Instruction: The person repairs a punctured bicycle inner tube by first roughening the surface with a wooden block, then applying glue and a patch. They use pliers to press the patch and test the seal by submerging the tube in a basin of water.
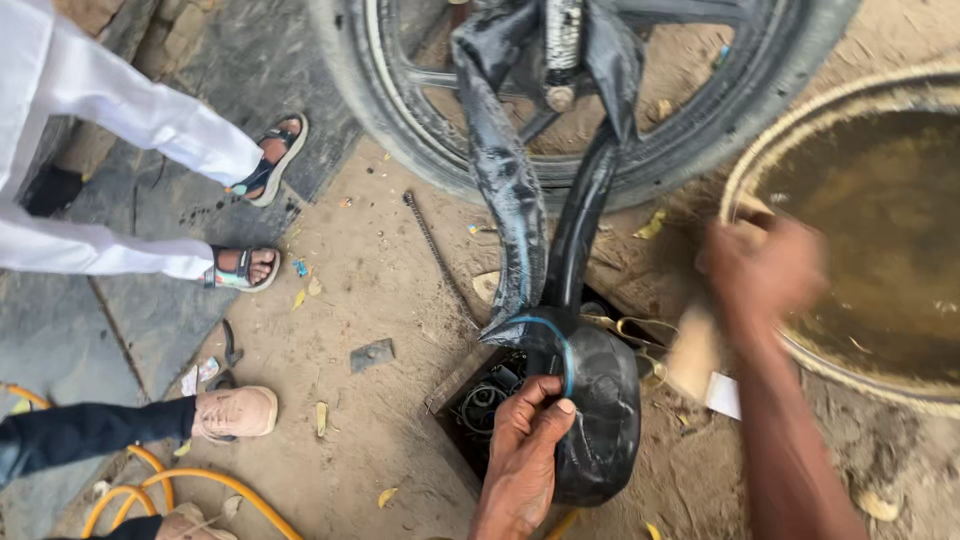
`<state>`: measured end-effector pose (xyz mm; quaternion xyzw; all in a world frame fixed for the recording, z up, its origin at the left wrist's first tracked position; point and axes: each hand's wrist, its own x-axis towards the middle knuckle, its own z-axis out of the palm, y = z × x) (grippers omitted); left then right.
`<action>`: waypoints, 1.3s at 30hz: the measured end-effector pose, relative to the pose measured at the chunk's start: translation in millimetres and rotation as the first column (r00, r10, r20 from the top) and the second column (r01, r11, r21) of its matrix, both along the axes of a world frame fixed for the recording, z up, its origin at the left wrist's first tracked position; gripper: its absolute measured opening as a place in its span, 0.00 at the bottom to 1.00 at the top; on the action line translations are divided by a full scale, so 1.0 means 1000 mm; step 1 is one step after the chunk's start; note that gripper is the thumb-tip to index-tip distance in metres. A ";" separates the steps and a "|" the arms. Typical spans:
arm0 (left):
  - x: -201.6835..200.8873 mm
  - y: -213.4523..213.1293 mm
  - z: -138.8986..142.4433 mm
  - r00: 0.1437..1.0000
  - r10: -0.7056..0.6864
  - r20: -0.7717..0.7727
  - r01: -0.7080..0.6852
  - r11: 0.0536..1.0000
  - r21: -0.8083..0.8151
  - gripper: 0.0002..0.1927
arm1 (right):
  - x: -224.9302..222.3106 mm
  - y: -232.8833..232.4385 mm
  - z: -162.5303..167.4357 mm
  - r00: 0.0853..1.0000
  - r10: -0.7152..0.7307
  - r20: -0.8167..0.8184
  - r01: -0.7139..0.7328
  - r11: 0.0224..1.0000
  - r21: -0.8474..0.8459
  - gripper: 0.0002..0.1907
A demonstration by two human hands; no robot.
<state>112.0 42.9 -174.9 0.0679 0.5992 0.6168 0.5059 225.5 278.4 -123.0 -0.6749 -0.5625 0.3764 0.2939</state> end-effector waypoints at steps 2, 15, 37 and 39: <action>0.001 -0.001 0.005 1.000 -0.003 0.006 0.003 0.999 -0.042 0.11 | 0.028 -0.038 0.030 0.960 0.078 0.271 -0.140 0.966 0.219 0.13; 0.007 0.009 0.042 0.976 -0.128 -0.177 0.144 0.986 0.081 0.12 | -0.029 0.020 -0.027 0.983 -0.055 0.178 0.057 0.998 -0.009 0.19; 0.001 -0.006 0.013 1.000 -0.001 0.019 0.003 0.993 -0.115 0.21 | 0.029 -0.136 -0.012 0.893 0.427 0.143 -0.439 0.896 0.064 0.17; 0.001 -0.012 0.002 0.998 -0.069 0.000 0.069 0.996 0.064 0.19 | -0.001 -0.144 -0.033 0.833 0.523 0.181 -0.553 0.771 0.316 0.23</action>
